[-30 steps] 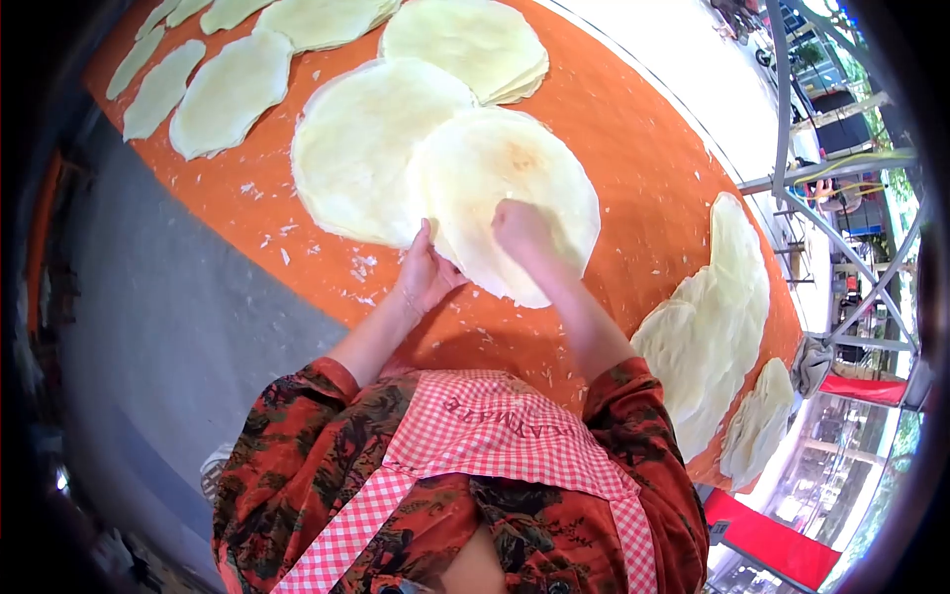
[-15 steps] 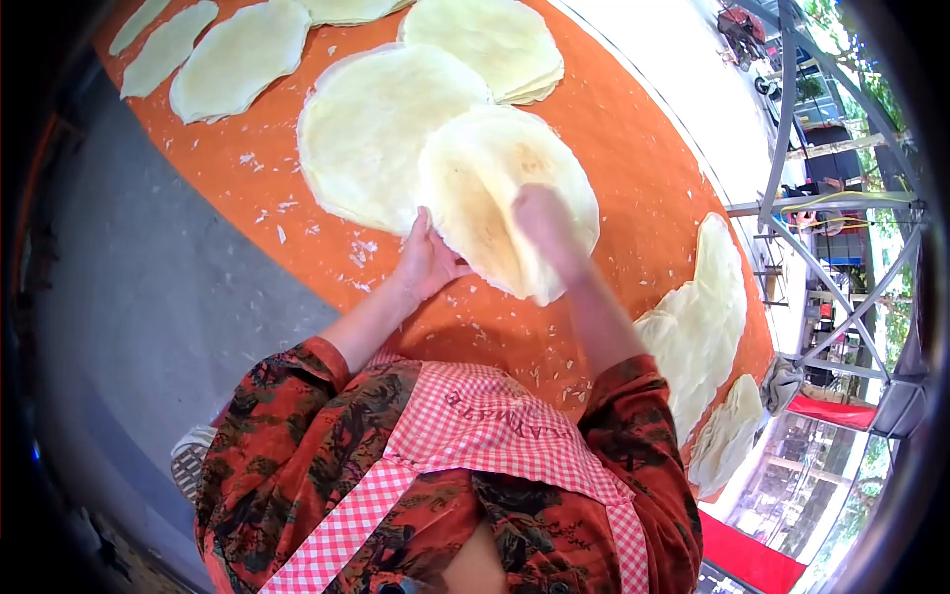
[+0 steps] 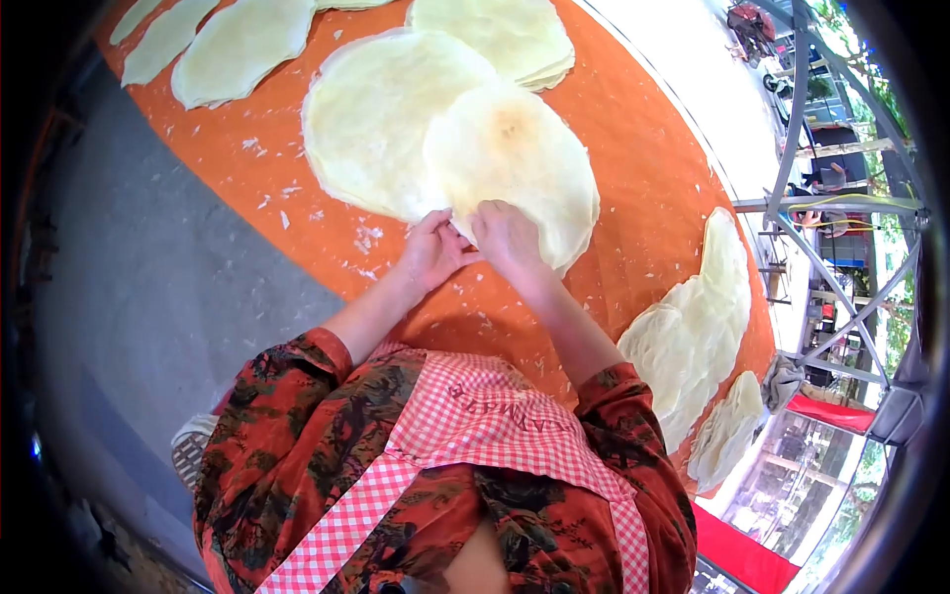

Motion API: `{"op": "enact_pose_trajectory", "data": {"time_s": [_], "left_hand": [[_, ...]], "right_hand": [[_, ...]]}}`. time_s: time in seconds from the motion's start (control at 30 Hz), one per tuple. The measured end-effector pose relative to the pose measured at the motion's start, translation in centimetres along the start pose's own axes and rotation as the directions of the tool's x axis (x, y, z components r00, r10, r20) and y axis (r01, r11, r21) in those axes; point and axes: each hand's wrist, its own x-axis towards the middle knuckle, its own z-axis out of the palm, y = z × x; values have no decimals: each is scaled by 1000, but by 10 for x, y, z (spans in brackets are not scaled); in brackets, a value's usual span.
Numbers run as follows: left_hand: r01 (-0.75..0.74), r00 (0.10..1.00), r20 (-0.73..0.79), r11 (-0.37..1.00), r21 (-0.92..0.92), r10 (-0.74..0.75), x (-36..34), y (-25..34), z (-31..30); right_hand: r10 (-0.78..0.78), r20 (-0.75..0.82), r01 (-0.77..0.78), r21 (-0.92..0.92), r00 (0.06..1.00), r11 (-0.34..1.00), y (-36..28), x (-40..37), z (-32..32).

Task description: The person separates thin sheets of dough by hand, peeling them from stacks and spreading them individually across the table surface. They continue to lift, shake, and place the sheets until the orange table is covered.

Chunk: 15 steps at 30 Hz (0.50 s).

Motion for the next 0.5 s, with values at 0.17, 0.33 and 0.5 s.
{"op": "enact_pose_trajectory", "data": {"time_s": [0.17,0.33,0.5], "left_hand": [[-21,999,-42,990,137,27,-1,-2,14],[-42,984,-162,985,168,69,2,-6,26],[-10,975,-206,934,358,89,11,-11,12]], "right_hand": [[-26,-59,33,117,998,993,13,-14,-2],[86,40,-95,413,996,906,30,-14,-8],[210,180,-259,327,961,909,26,-8,-11]]}}
